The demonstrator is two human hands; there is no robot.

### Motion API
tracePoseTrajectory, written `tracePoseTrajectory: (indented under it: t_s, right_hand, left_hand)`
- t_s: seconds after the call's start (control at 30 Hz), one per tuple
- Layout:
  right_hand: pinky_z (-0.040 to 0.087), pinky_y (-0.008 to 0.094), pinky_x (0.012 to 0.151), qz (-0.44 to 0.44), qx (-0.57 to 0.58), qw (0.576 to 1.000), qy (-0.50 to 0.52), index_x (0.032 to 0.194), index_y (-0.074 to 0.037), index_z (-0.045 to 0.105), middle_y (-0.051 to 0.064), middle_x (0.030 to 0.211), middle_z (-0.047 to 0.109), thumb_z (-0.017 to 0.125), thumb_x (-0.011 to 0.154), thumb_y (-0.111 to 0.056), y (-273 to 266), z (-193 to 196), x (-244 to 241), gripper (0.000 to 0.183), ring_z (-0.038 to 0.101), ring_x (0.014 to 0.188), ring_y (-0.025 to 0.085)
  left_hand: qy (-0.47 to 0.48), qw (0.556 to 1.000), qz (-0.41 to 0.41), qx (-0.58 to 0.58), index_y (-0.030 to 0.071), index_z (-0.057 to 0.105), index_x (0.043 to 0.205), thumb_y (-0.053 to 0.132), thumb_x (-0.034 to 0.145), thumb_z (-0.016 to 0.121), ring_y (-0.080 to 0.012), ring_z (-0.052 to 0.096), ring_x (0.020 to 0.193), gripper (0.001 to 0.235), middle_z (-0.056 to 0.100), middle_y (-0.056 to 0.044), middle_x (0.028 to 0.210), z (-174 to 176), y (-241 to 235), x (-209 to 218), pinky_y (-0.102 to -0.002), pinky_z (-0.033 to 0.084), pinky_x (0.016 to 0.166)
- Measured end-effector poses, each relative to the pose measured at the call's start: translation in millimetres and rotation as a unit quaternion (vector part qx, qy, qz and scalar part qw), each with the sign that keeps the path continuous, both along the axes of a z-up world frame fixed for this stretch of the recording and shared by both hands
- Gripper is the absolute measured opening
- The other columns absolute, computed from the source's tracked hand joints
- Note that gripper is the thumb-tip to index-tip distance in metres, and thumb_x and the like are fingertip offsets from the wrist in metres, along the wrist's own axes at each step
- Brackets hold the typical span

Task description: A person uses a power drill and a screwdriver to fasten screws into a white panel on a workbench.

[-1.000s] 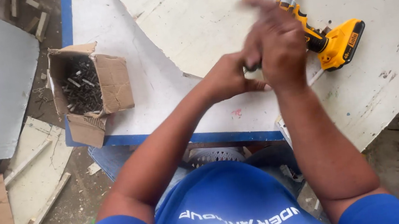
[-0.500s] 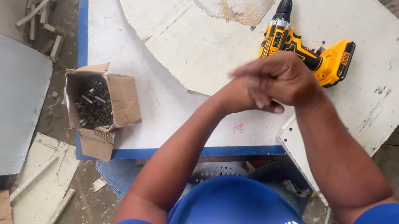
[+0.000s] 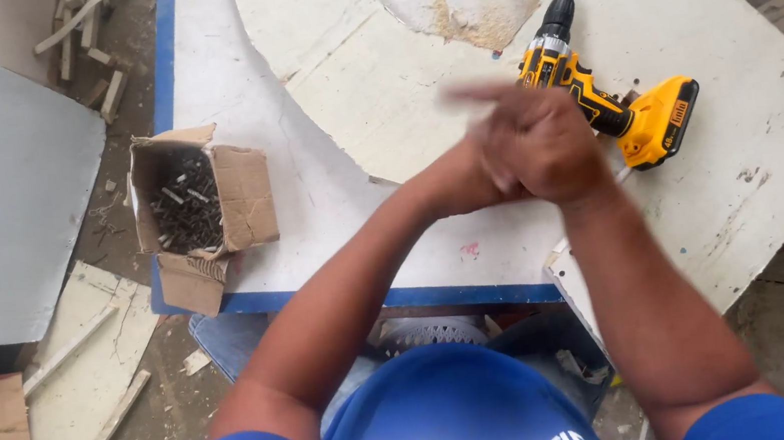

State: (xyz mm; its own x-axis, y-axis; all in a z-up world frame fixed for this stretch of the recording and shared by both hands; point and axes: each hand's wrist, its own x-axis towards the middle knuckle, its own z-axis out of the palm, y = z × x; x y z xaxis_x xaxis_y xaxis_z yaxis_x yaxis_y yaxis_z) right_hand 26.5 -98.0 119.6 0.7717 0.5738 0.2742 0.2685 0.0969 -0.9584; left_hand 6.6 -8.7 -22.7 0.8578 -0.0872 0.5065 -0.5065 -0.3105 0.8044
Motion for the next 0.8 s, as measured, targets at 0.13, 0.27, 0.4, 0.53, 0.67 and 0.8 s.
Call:
tracePoseTrajectory:
  t_s: [0.13, 0.27, 0.4, 0.53, 0.67, 0.8]
  right_hand:
    - [0.048, 0.024, 0.053, -0.395, 0.018, 0.908, -0.139, 0.134, 0.01, 0.058, 0.01, 0.057, 0.056, 0.042, 0.112, -0.004, 25.3, -18.8, -19.2, 0.031, 0.06, 0.05, 0.015]
    - [0.044, 0.02, 0.044, -0.18, -0.036, 0.982, -0.046, 0.127, 0.007, 0.066, 0.009, 0.054, 0.059, 0.054, 0.104, 0.001, 20.5, 13.8, -17.9, 0.026, 0.057, 0.043, 0.011]
    - [0.043, 0.021, 0.034, 0.193, -0.078, 0.977, 0.047, 0.126, 0.008, 0.067, 0.013, 0.049, 0.064, 0.069, 0.085, 0.01, 10.4, 33.8, 3.5, 0.041, 0.058, 0.033, 0.012]
    - [0.052, 0.03, 0.047, -0.07, -0.03, 0.996, -0.039, 0.121, 0.013, 0.068, 0.011, 0.045, 0.054, 0.052, 0.099, 0.012, 18.3, -10.8, -2.9, 0.027, 0.055, 0.035, 0.017]
    - [0.049, 0.024, 0.056, -0.398, -0.005, 0.906, -0.143, 0.126, 0.009, 0.062, 0.006, 0.057, 0.053, 0.043, 0.112, 0.0, 33.5, -11.5, -27.0, 0.025, 0.058, 0.049, 0.014]
    - [0.051, 0.027, 0.042, -0.021, -0.011, 0.999, 0.043, 0.126, 0.01, 0.065, 0.01, 0.045, 0.052, 0.057, 0.096, 0.008, 5.7, 10.4, -20.1, 0.031, 0.055, 0.036, 0.018]
  left_hand:
    - [-0.016, 0.996, 0.085, 0.031, 0.019, 0.045, 0.063, 0.031, 0.072, 0.074, -0.0229, 0.055, 0.067, 0.033, 0.047, 0.003, 0.063, -4.6, -5.1, 6.1, -0.04, 0.044, 0.061]
    - [0.121, 0.972, -0.163, -0.116, 0.01, 0.063, 0.068, 0.024, 0.074, 0.076, -0.0283, 0.066, 0.075, 0.02, 0.067, -0.011, 0.072, 9.0, 22.6, 12.7, -0.043, 0.052, 0.069]
    - [0.07, 0.954, -0.281, -0.073, -0.009, 0.069, 0.082, 0.01, 0.077, 0.075, -0.0433, 0.064, 0.083, 0.02, 0.07, -0.031, 0.082, 37.3, 45.4, 24.8, -0.056, 0.053, 0.081]
    - [0.016, 0.96, -0.278, 0.018, -0.019, 0.065, 0.086, 0.005, 0.082, 0.071, -0.0577, 0.061, 0.086, 0.025, 0.067, -0.039, 0.084, 30.2, 24.3, 26.6, -0.063, 0.052, 0.087]
    - [0.054, 0.994, 0.07, -0.061, 0.017, 0.052, 0.065, 0.02, 0.079, 0.072, -0.0277, 0.058, 0.069, 0.025, 0.055, -0.003, 0.067, 5.1, -8.7, -8.1, -0.04, 0.044, 0.065]
    - [0.11, 0.952, -0.236, -0.161, 0.003, 0.067, 0.068, 0.011, 0.08, 0.065, -0.0229, 0.061, 0.069, 0.015, 0.067, -0.017, 0.063, 36.2, 21.7, 3.2, -0.04, 0.051, 0.067]
